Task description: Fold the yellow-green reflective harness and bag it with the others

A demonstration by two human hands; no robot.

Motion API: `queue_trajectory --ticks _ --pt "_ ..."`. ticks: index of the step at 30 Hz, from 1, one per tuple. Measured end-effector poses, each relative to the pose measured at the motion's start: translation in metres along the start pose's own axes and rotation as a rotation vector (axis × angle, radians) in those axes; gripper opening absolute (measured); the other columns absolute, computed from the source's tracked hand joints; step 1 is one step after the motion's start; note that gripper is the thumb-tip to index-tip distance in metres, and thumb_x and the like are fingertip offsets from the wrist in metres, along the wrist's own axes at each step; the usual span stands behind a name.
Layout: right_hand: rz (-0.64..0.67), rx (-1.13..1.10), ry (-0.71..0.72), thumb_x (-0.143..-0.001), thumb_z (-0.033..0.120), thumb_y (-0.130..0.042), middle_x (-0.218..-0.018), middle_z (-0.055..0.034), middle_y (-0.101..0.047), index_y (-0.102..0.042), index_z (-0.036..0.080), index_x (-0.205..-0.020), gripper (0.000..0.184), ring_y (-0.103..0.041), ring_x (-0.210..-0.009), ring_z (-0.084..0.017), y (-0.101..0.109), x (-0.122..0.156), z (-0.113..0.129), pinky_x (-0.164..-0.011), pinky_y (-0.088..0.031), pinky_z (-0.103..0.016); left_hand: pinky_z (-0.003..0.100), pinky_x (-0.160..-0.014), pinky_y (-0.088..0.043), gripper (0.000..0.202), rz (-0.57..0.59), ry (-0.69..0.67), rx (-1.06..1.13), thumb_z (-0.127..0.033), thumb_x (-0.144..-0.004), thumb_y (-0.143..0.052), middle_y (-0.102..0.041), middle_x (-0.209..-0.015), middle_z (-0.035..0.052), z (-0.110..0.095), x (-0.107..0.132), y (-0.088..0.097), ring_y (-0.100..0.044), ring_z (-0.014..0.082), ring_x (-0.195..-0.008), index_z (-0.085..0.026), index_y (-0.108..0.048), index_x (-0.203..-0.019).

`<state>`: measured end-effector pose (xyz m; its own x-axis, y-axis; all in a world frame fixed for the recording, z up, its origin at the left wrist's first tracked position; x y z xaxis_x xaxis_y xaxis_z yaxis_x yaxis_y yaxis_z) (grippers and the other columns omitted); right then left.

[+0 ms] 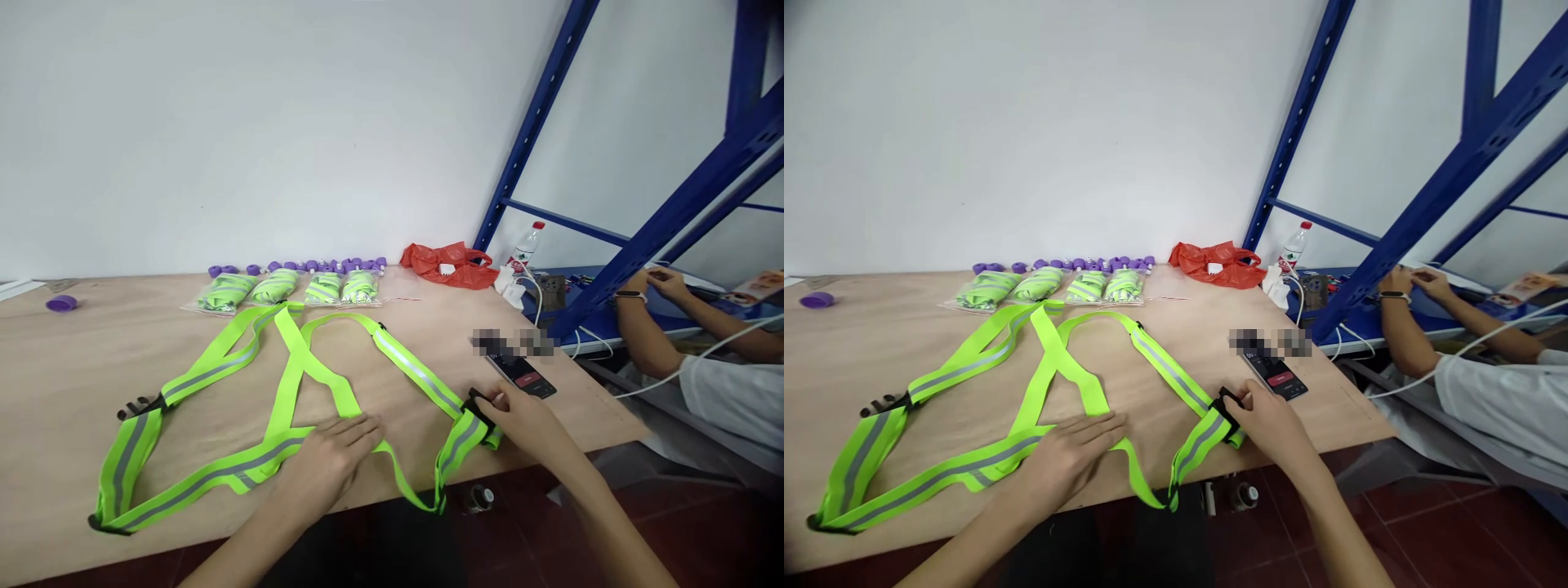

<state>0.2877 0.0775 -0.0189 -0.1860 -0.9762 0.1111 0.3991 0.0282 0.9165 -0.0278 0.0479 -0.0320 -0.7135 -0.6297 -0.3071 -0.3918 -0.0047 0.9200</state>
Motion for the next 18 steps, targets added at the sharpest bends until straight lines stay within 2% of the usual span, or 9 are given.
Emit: queue_trajectory --ticks 3,6,9,11,15,16,18 --pt "0.001 -0.134 0.112 -0.087 0.054 -0.051 -0.075 -0.0031 -0.07 -0.058 0.025 -0.079 0.031 -0.066 -0.073 -0.024 0.001 -0.001 -0.001 -0.065 -0.045 -0.031 0.043 -0.109 -0.046 0.057 0.119 -0.024 -0.04 -0.008 -0.092 -0.04 -0.054 -0.145 0.0047 -0.003 0.011 0.003 -0.051 0.024 -0.134 -0.027 -0.047 -0.145" --pt "0.02 -0.193 0.189 -0.087 0.057 -0.052 -0.085 -0.0041 -0.071 -0.062 0.024 -0.088 0.034 -0.065 -0.078 -0.023 -0.001 -0.001 0.003 -0.069 -0.047 -0.032 0.051 -0.116 -0.035 0.056 0.228 -0.022 -0.035 -0.032 -0.099 -0.045 -0.04 -0.155 0.0058 -0.009 0.019 0.012 -0.038 0.0285 -0.143 -0.03 -0.033 -0.153" --pt "0.049 -0.135 0.231 -0.079 0.058 -0.062 -0.084 -0.004 -0.068 -0.059 0.023 -0.079 0.036 -0.061 -0.078 -0.023 -0.003 -0.003 0.015 -0.068 -0.044 -0.032 0.06 -0.114 -0.03 0.07 0.3 -0.002 -0.03 -0.055 -0.096 -0.046 -0.023 -0.162 0.0076 -0.015 0.024 0.017 -0.028 0.0357 -0.147 -0.036 -0.019 -0.156" --pt "0.127 -0.146 0.259 -0.073 0.054 -0.069 -0.078 -0.002 -0.064 -0.055 0.022 -0.072 0.035 -0.058 -0.074 -0.021 -0.003 -0.008 0.025 -0.065 -0.042 -0.03 0.064 -0.112 -0.03 0.076 0.333 0.001 -0.027 -0.064 -0.092 -0.046 -0.015 -0.163 0.0086 -0.017 0.027 0.017 -0.024 0.0395 -0.147 -0.038 -0.013 -0.157" --pt "0.41 -0.352 0.302 -0.074 0.048 -0.069 -0.071 0.0009 -0.061 -0.057 0.02 -0.074 0.03 -0.055 -0.068 -0.017 0.004 -0.018 0.036 -0.061 -0.041 -0.028 0.064 -0.111 -0.031 0.078 0.33 -0.005 -0.024 -0.067 -0.09 -0.045 -0.013 -0.164 0.0075 -0.017 0.028 0.016 -0.024 0.0409 -0.147 -0.04 -0.012 -0.156" --pt "0.437 -0.397 0.299 -0.074 0.049 -0.069 -0.071 0.0007 -0.061 -0.059 0.019 -0.076 0.031 -0.056 -0.067 -0.016 0.01 -0.021 0.035 -0.061 -0.042 -0.028 0.064 -0.111 -0.031 0.078 0.319 -0.005 -0.023 -0.067 -0.09 -0.045 -0.014 -0.164 0.0072 -0.016 0.028 0.016 -0.024 0.0407 -0.147 -0.04 -0.013 -0.156" --pt "0.409 -0.446 0.28 -0.074 0.052 -0.071 -0.073 -0.0005 -0.063 -0.063 0.018 -0.079 0.035 -0.057 -0.068 -0.016 0.026 -0.028 0.027 -0.062 -0.043 -0.028 0.063 -0.111 -0.032 0.078 0.302 -0.003 -0.021 -0.066 -0.09 -0.046 -0.016 -0.164 0.0072 -0.016 0.028 0.016 -0.026 0.0403 -0.146 -0.04 -0.014 -0.156"
Point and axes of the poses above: each hand's wrist, its own x-axis away from the middle knuckle, its own y-axis out of the back of the hand, z = x × y, the point moved 5 cm from there along -x, towards the middle knuckle
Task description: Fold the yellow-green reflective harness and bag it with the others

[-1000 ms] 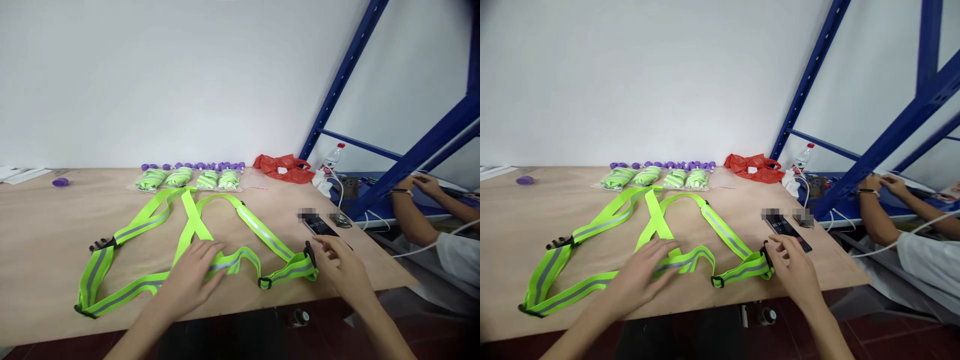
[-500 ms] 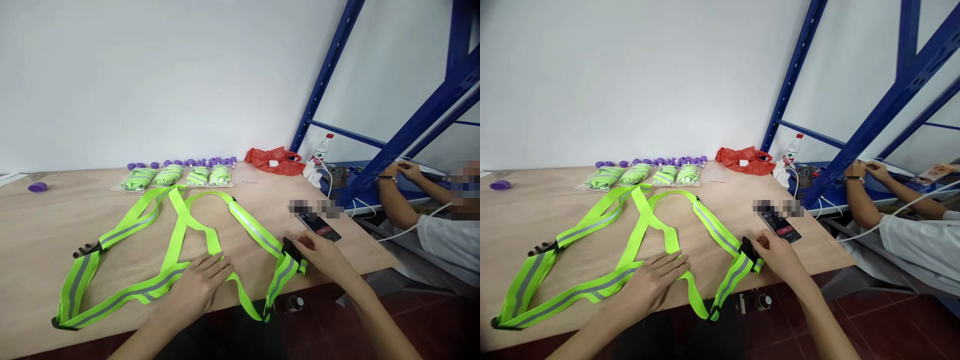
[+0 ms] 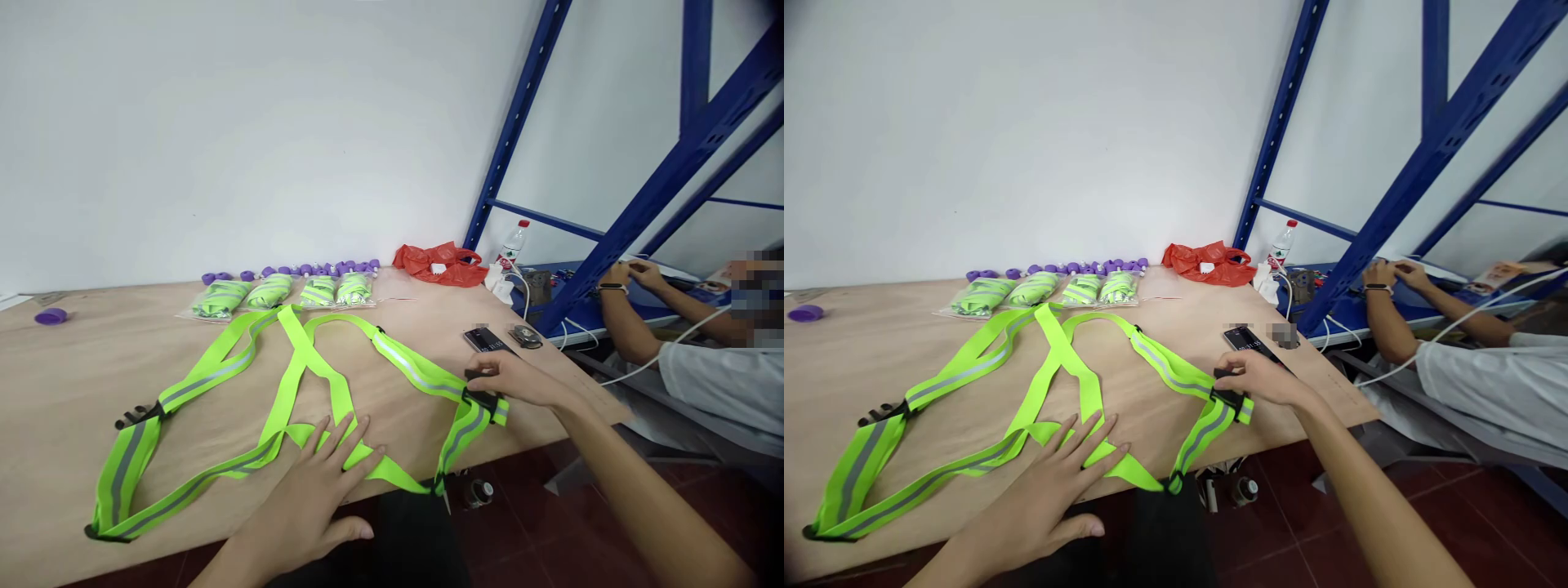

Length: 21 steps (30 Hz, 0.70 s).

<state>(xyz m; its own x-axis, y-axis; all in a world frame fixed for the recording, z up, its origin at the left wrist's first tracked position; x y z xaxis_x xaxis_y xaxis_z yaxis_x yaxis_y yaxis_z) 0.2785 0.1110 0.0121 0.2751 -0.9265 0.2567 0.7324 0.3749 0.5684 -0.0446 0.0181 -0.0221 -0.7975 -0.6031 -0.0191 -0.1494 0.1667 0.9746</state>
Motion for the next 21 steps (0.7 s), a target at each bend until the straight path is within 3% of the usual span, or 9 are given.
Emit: queue_trajectory --ticks 4,7,10,13,15,18,21 --pt "-0.127 0.014 0.075 -0.075 0.058 -0.072 -0.085 -0.005 -0.069 -0.07 0.018 -0.084 0.041 -0.061 -0.076 -0.018 0.037 0.009 -0.004 -0.069 -0.048 -0.029 0.062 -0.113 -0.03 0.077 -0.01 0.035 -0.007 -0.067 -0.09 -0.044 -0.016 -0.164 0.006 0.002 0.0 -0.003 -0.025 0.0387 -0.147 -0.041 -0.012 -0.156" --pt "-0.186 -0.002 0.15 -0.074 0.059 -0.073 -0.103 -0.0086 -0.071 -0.075 0.019 -0.088 0.043 -0.064 -0.084 -0.021 0.052 0.017 -0.005 -0.072 -0.052 -0.031 0.063 -0.115 -0.025 0.077 0.002 0.068 -0.008 -0.068 -0.091 -0.042 -0.015 -0.164 0.005 0.004 -0.001 -0.007 -0.021 0.0383 -0.148 -0.041 -0.01 -0.156" --pt "-0.297 -0.002 0.147 -0.071 0.062 -0.074 -0.098 -0.0093 -0.072 -0.078 0.019 -0.09 0.047 -0.066 -0.081 -0.022 0.061 0.027 -0.008 -0.068 -0.054 -0.032 0.063 -0.116 -0.022 0.077 -0.001 0.097 -0.003 -0.068 -0.091 -0.042 -0.012 -0.165 0.0043 0.007 -0.002 -0.01 -0.018 0.038 -0.149 -0.042 -0.01 -0.156" --pt "-0.411 -0.004 0.122 -0.071 0.063 -0.073 -0.069 -0.0057 -0.069 -0.078 0.018 -0.092 0.05 -0.062 -0.062 -0.019 0.068 0.038 -0.009 -0.056 -0.05 -0.029 0.063 -0.116 -0.021 0.079 -0.016 0.106 0.001 -0.068 -0.091 -0.042 -0.01 -0.164 0.0055 0.01 -0.005 -0.012 -0.018 0.0383 -0.149 -0.041 -0.009 -0.156" --pt "-0.417 -0.047 0.117 -0.074 0.061 -0.072 -0.06 -0.0033 -0.065 -0.075 0.017 -0.097 0.05 -0.059 -0.053 -0.016 0.069 0.042 -0.006 -0.05 -0.048 -0.028 0.063 -0.116 -0.02 0.079 -0.023 0.112 -0.003 -0.068 -0.09 -0.043 -0.011 -0.164 0.0068 0.012 -0.006 -0.014 -0.017 0.0387 -0.149 -0.04 -0.01 -0.156" --pt "-0.399 -0.089 0.189 -0.075 0.06 -0.071 -0.077 -0.0058 -0.069 -0.07 0.018 -0.095 0.046 -0.063 -0.061 -0.018 0.065 0.044 0.007 -0.055 -0.052 -0.03 0.064 -0.115 -0.021 0.08 -0.048 0.13 -0.011 -0.068 -0.089 -0.045 -0.013 -0.164 0.0085 0.013 -0.011 -0.015 -0.018 0.039 -0.149 -0.038 -0.014 -0.156" --pt "-0.421 0.143 0.326 -0.084 0.055 -0.064 -0.092 -0.0073 -0.069 -0.067 0.02 -0.089 0.036 -0.065 -0.076 -0.02 0.059 0.045 0.031 -0.065 -0.055 -0.033 0.063 -0.116 -0.023 0.079 -0.124 0.173 0.011 -0.064 -0.092 -0.045 -0.018 -0.163 0.0108 0.003 -0.021 -0.01 -0.022 0.0366 -0.148 -0.033 -0.012 -0.158"
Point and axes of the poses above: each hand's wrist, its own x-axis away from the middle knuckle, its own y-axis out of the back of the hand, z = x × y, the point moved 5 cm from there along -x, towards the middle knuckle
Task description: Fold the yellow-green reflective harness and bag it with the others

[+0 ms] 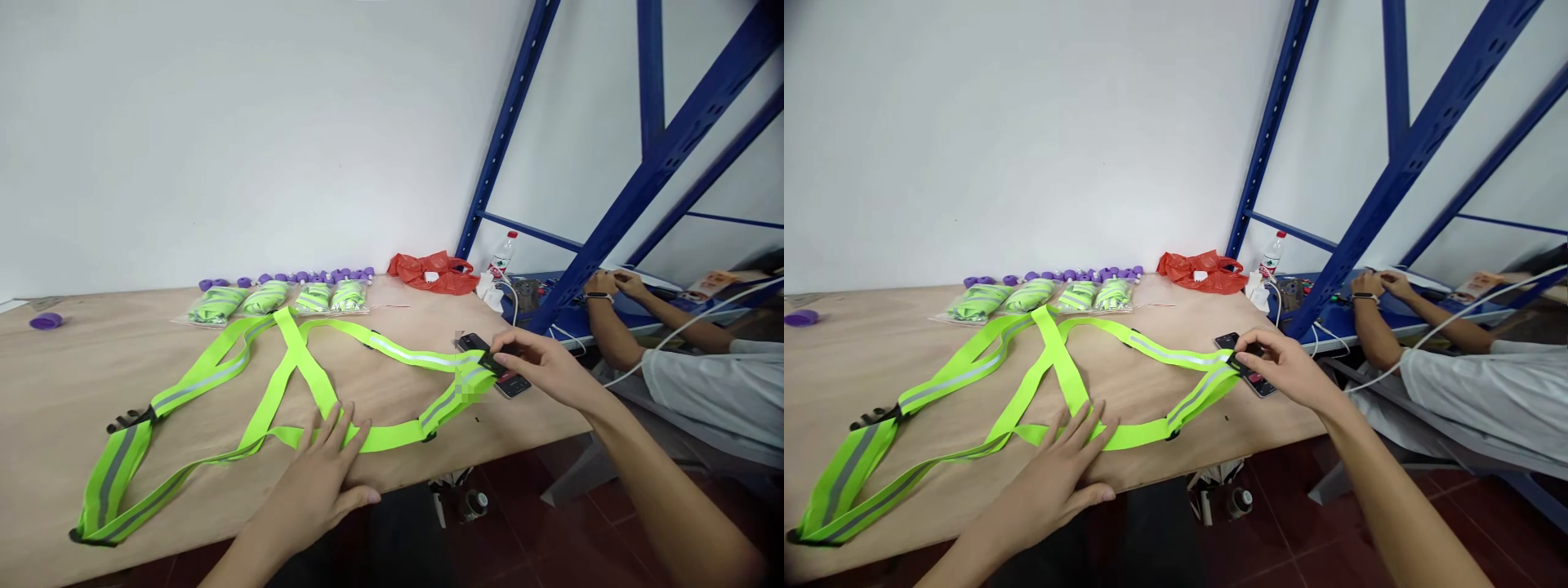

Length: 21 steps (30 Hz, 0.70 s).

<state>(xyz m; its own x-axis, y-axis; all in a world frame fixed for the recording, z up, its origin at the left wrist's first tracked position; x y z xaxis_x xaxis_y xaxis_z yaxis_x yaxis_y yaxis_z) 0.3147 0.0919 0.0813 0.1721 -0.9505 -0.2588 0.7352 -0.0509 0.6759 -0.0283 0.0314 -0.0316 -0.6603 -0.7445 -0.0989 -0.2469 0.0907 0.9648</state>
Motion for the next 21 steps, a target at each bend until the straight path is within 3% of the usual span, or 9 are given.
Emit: queue_trajectory --ticks 3,6,8,10,13,16,19,21 --pt "0.042 0.384 0.244 -0.094 0.032 -0.052 -0.093 -0.0071 -0.067 -0.065 0.02 -0.095 0.018 -0.063 -0.086 -0.021 -0.013 -0.002 0.032 -0.076 -0.051 -0.034 0.057 -0.118 -0.025 0.077 -0.072 -0.005 0.063 -0.055 -0.097 -0.043 -0.019 -0.163 0.0102 -0.027 -0.014 0.001 -0.022 0.0311 -0.149 -0.028 -0.007 -0.159" --pt "0.154 0.764 0.419 -0.088 0.008 -0.047 -0.09 -0.0078 -0.066 -0.064 0.019 -0.093 0.021 -0.062 -0.086 -0.022 -0.045 -0.002 0.062 -0.075 -0.048 -0.035 0.056 -0.119 -0.026 0.077 -0.05 -0.065 0.112 -0.056 -0.095 -0.046 -0.019 -0.163 0.0102 -0.058 -0.032 -0.01 -0.019 0.032 -0.15 -0.024 -0.016 -0.158" --pt "0.236 0.948 0.487 -0.081 0.002 -0.052 -0.09 -0.0093 -0.066 -0.064 0.017 -0.092 0.023 -0.061 -0.084 -0.024 -0.076 0.0 0.078 -0.071 -0.047 -0.035 0.059 -0.119 -0.024 0.078 -0.015 -0.077 0.138 -0.06 -0.094 -0.046 -0.022 -0.162 0.0124 -0.072 -0.043 -0.021 -0.02 0.0339 -0.149 -0.021 -0.023 -0.157" --pt "0.288 0.988 0.557 -0.082 0.003 -0.054 -0.094 -0.0105 -0.067 -0.064 0.017 -0.094 0.021 -0.062 -0.086 -0.025 -0.111 0.005 0.093 -0.069 -0.048 -0.035 0.06 -0.119 -0.022 0.078 0.002 -0.061 0.159 -0.063 -0.092 -0.046 -0.029 -0.159 0.0143 -0.08 -0.048 -0.028 -0.025 0.0349 -0.148 -0.019 -0.031 -0.154" --pt "0.374 0.832 0.653 -0.09 0.014 -0.056 -0.103 -0.0103 -0.067 -0.063 0.018 -0.103 0.015 -0.063 -0.091 -0.024 -0.151 0.019 0.103 -0.074 -0.05 -0.036 0.059 -0.119 -0.026 0.073 0.015 0.018 0.173 -0.059 -0.088 -0.058 -0.044 -0.152 0.0154 -0.084 -0.04 -0.028 -0.035 0.0371 -0.143 -0.019 -0.045 -0.147" --pt "0.278 0.507 0.589 -0.092 0.033 -0.061 -0.122 -0.0098 -0.063 -0.059 0.021 -0.117 0.028 -0.061 -0.108 -0.023 -0.145 0.033 0.089 -0.089 -0.051 -0.037 0.056 -0.112 -0.038 0.063 0.06 0.04 0.21 -0.052 -0.081 -0.069 -0.057 -0.139 0.0162 -0.083 -0.018 -0.015 -0.047 0.0393 -0.134 -0.017 -0.06 -0.133" --pt "-0.004 0.283 0.339 -0.09 0.038 -0.063 -0.117 -0.0102 -0.064 -0.059 0.023 -0.111 0.026 -0.061 -0.112 -0.025 -0.106 0.049 0.046 -0.096 -0.05 -0.04 0.047 -0.099 -0.05 0.02 0.079 0.087 0.316 -0.035 -0.089 -0.064 -0.071 -0.112 0.0078 -0.073 -0.006 0.003 -0.064 0.03 -0.11 -0.023 -0.07 -0.103" --pt "-0.059 0.209 0.159 -0.084 0.039 -0.068 -0.12 -0.0109 -0.063 -0.057 0.024 -0.117 0.038 -0.06 -0.115 -0.027 -0.09 0.06 0.013 -0.098 -0.05 -0.043 0.043 -0.09 -0.054 0.016 -0.011 0.196 0.344 -0.027 -0.091 -0.06 -0.069 -0.111 0.0067 -0.058 -0.011 0.014 -0.064 0.0268 -0.104 -0.023 -0.066 -0.106"
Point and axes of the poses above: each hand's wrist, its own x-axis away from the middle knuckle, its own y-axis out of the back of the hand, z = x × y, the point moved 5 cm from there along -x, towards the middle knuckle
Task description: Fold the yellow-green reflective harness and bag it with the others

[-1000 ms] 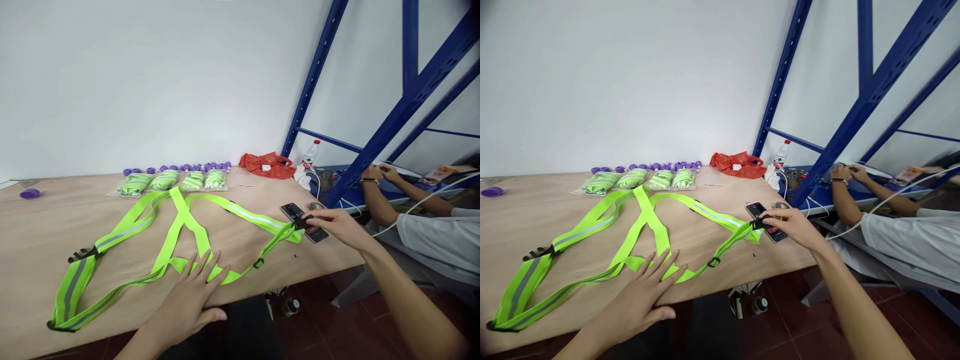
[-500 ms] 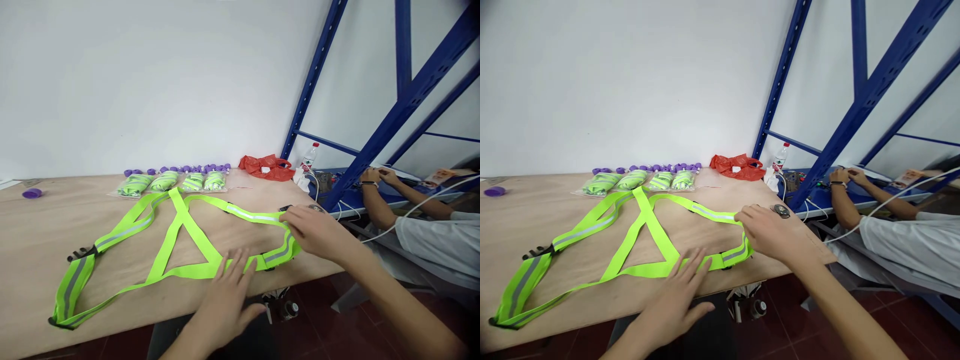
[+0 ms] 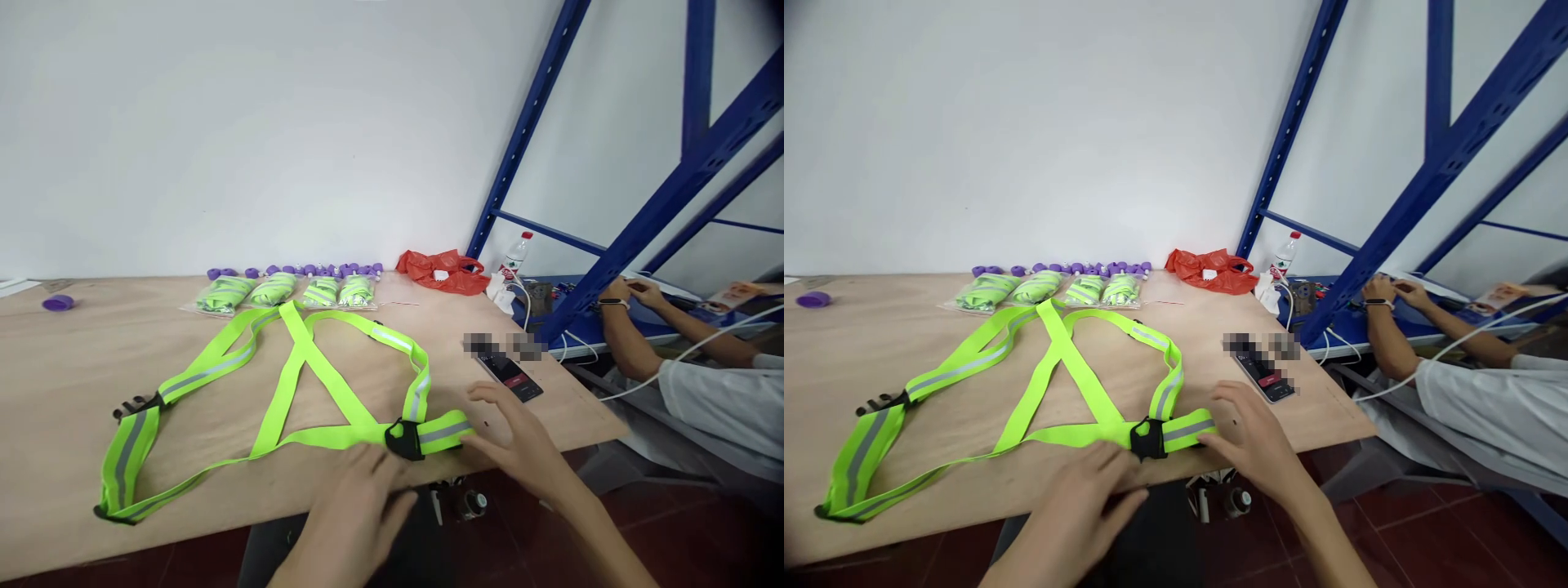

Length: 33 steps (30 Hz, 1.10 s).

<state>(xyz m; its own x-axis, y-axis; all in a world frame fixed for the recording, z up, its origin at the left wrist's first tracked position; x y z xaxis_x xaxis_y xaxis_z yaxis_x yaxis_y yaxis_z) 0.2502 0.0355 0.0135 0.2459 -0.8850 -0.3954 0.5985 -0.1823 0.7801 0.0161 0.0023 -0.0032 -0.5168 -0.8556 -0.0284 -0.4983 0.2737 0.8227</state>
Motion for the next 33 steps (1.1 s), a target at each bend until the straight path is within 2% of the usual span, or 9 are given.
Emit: queue_trajectory --ticks 2,4,8,12,17,22,25,30,33 --pt "0.087 -0.062 -0.145 -0.079 0.037 -0.073 -0.128 -0.0109 -0.061 -0.053 0.025 -0.127 0.053 -0.058 -0.12 -0.029 -0.006 0.013 -0.023 -0.101 -0.049 -0.045 0.044 -0.092 -0.052 0.028 -0.1 0.022 -0.004 -0.025 -0.087 -0.066 -0.064 -0.121 0.009 0.008 -0.015 0.007 -0.059 0.029 -0.113 -0.022 -0.061 -0.114" --pt "0.177 -0.124 -0.215 -0.077 0.033 -0.073 -0.134 -0.01 -0.058 -0.05 0.026 -0.134 0.062 -0.055 -0.125 -0.029 -0.019 0.02 -0.032 -0.103 -0.047 -0.047 0.044 -0.095 -0.05 0.035 -0.124 0.002 0.005 -0.025 -0.082 -0.072 -0.063 -0.122 0.0094 0.015 -0.03 0.005 -0.056 0.0299 -0.117 -0.021 -0.059 -0.114" --pt "0.231 -0.232 -0.224 -0.079 0.029 -0.069 -0.135 -0.0092 -0.059 -0.055 0.025 -0.132 0.055 -0.054 -0.127 -0.029 -0.036 0.015 -0.027 -0.107 -0.044 -0.048 0.043 -0.093 -0.05 0.038 -0.086 -0.078 0.031 -0.029 -0.075 -0.08 -0.066 -0.113 0.0067 0.022 -0.042 -0.006 -0.058 0.0286 -0.112 -0.021 -0.06 -0.106" --pt "0.254 -0.32 -0.213 -0.079 0.032 -0.069 -0.131 -0.0105 -0.063 -0.059 0.023 -0.129 0.052 -0.058 -0.123 -0.03 -0.036 0.002 -0.02 -0.106 -0.046 -0.048 0.041 -0.091 -0.052 0.027 -0.123 -0.088 0.024 -0.022 -0.08 -0.074 -0.068 -0.11 0.0059 0.026 -0.035 -0.003 -0.061 0.0268 -0.109 -0.022 -0.062 -0.105" --pt "0.107 -0.596 -0.24 -0.084 0.043 -0.067 -0.128 -0.0116 -0.065 -0.053 0.025 -0.133 0.054 -0.063 -0.117 -0.026 -0.035 -0.006 -0.027 -0.096 -0.054 -0.041 0.039 -0.09 -0.053 0.025 -0.205 -0.02 0.136 -0.021 -0.084 -0.067 -0.067 -0.113 0.0065 0.033 -0.03 0.003 -0.063 0.0245 -0.106 -0.022 -0.062 -0.109" --pt "-0.045 -0.775 -0.286 -0.081 0.052 -0.068 -0.119 -0.0112 -0.07 -0.066 0.025 -0.116 0.045 -0.067 -0.109 -0.029 -0.047 -0.014 -0.031 -0.09 -0.057 -0.042 0.041 -0.093 -0.053 0.026 -0.277 -0.019 0.178 -0.019 -0.085 -0.064 -0.066 -0.116 0.0086 0.032 -0.03 -0.002 -0.061 0.026 -0.11 -0.021 -0.062 -0.111" --pt "0.006 -0.708 -0.231 -0.082 0.051 -0.069 -0.121 -0.0106 -0.07 -0.071 0.024 -0.112 0.041 -0.065 -0.113 -0.029 -0.044 -0.022 -0.023 -0.095 -0.055 -0.042 0.042 -0.095 -0.052 0.026 -0.299 -0.016 0.158 -0.016 -0.084 -0.065 -0.065 -0.115 0.0091 0.033 -0.03 -0.003 -0.058 0.0264 -0.111 -0.02 -0.063 -0.11" --pt "0.304 -0.298 -0.056 -0.087 0.039 -0.067 -0.127 -0.0106 -0.066 -0.068 0.025 -0.125 0.041 -0.062 -0.119 -0.025 -0.034 -0.023 -0.018 -0.102 -0.05 -0.041 0.044 -0.094 -0.053 0.025 -0.316 -0.001 0.111 -0.017 -0.086 -0.062 -0.066 -0.114 0.0097 0.045 -0.022 0.002 -0.058 0.0268 -0.112 -0.021 -0.066 -0.11" --pt "0.352 -0.087 0.0 -0.087 0.034 -0.066 -0.125 -0.0102 -0.067 -0.07 0.026 -0.123 0.037 -0.063 -0.116 -0.025 -0.028 -0.019 -0.025 -0.1 -0.052 -0.041 0.044 -0.097 -0.053 0.024 -0.348 0.003 0.094 -0.02 -0.089 -0.06 -0.066 -0.117 0.011 0.058 -0.012 0.007 -0.059 0.0268 -0.114 -0.019 -0.069 -0.111"
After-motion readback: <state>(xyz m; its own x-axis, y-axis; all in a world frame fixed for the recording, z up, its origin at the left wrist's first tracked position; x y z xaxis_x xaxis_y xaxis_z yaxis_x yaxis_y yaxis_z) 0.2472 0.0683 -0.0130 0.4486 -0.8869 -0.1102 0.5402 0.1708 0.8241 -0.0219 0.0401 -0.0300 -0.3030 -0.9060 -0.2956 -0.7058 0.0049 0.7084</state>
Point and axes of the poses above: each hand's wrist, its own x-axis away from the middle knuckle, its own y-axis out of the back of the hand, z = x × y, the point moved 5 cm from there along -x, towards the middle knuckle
